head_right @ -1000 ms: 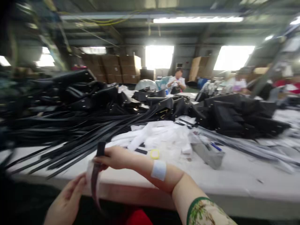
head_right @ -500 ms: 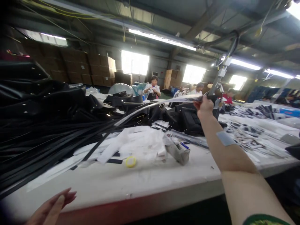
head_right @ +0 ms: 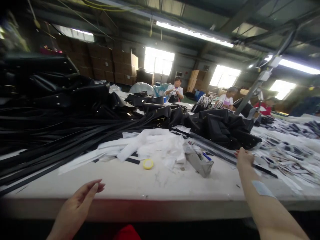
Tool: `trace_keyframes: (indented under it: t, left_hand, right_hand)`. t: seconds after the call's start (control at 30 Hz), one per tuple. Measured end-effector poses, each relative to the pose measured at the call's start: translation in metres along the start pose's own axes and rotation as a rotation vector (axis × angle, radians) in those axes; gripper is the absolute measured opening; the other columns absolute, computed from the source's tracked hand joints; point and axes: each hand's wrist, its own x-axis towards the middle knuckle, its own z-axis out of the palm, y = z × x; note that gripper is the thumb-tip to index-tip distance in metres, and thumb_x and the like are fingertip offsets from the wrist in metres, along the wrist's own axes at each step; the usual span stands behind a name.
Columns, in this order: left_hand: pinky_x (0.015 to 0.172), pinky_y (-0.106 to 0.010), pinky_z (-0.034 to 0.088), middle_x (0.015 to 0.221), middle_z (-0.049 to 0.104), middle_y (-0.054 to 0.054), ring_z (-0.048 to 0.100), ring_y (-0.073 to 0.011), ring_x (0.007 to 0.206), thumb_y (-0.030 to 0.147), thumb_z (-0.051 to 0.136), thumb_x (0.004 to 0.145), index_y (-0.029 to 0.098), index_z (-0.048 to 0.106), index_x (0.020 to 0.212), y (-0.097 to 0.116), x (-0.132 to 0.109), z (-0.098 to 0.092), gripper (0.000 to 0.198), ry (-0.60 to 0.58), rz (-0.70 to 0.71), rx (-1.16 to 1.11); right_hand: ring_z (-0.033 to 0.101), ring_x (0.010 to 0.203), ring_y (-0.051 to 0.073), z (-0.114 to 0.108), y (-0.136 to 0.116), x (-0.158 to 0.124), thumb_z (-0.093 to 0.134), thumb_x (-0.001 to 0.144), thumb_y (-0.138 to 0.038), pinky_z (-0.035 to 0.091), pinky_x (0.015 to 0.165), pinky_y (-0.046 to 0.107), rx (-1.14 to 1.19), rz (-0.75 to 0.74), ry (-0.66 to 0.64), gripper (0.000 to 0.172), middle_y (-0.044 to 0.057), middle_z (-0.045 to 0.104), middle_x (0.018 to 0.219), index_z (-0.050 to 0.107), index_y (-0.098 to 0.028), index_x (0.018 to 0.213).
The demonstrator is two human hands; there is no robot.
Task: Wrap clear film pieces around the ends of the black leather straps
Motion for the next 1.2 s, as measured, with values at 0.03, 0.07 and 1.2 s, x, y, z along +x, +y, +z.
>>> trace_keyframes:
  t: [0.03, 0.07, 1.2]
  left_hand:
    - [0.091, -0.041, 0.055, 0.092, 0.077, -0.01, 0.071, -0.0296, 0.096, 0.065, 0.054, 0.074, 0.019, 0.065, 0.103, -0.001, -0.002, 0.002, 0.055, 0.005, 0.02, -0.008]
    - [0.089, -0.04, 0.056, 0.091, 0.077, -0.01, 0.072, -0.0284, 0.094, 0.062, 0.054, 0.077, 0.018, 0.065, 0.103, -0.002, -0.004, 0.004, 0.053, 0.01, 0.038, -0.018]
    - [0.074, -0.031, 0.047, 0.077, 0.071, -0.008, 0.065, -0.0222, 0.077, 0.031, 0.064, 0.083, 0.018, 0.073, 0.071, 0.001, 0.154, 0.062, 0.02, -0.058, 0.136, 0.664]
  right_hand:
    - [0.052, 0.041, 0.017, 0.016, 0.007, -0.005, 0.059, 0.087, -0.044, 0.04, 0.041, 0.032, -0.006, 0.046, -0.023, 0.03, 0.005, 0.057, 0.057, 0.059, -0.02, 0.069]
    - [0.049, 0.04, 0.015, 0.035, 0.013, -0.013, 0.063, 0.083, -0.043, 0.039, 0.041, 0.031, -0.008, 0.088, -0.061, 0.029, 0.004, 0.056, 0.055, 0.057, -0.021, 0.067]
    - [0.065, 0.07, 0.016, 0.235, -0.062, -0.348, 0.051, 0.089, -0.03, 0.042, 0.066, 0.025, -0.053, -0.756, -1.818, 0.023, 0.004, 0.075, 0.083, 0.072, -0.022, 0.087]
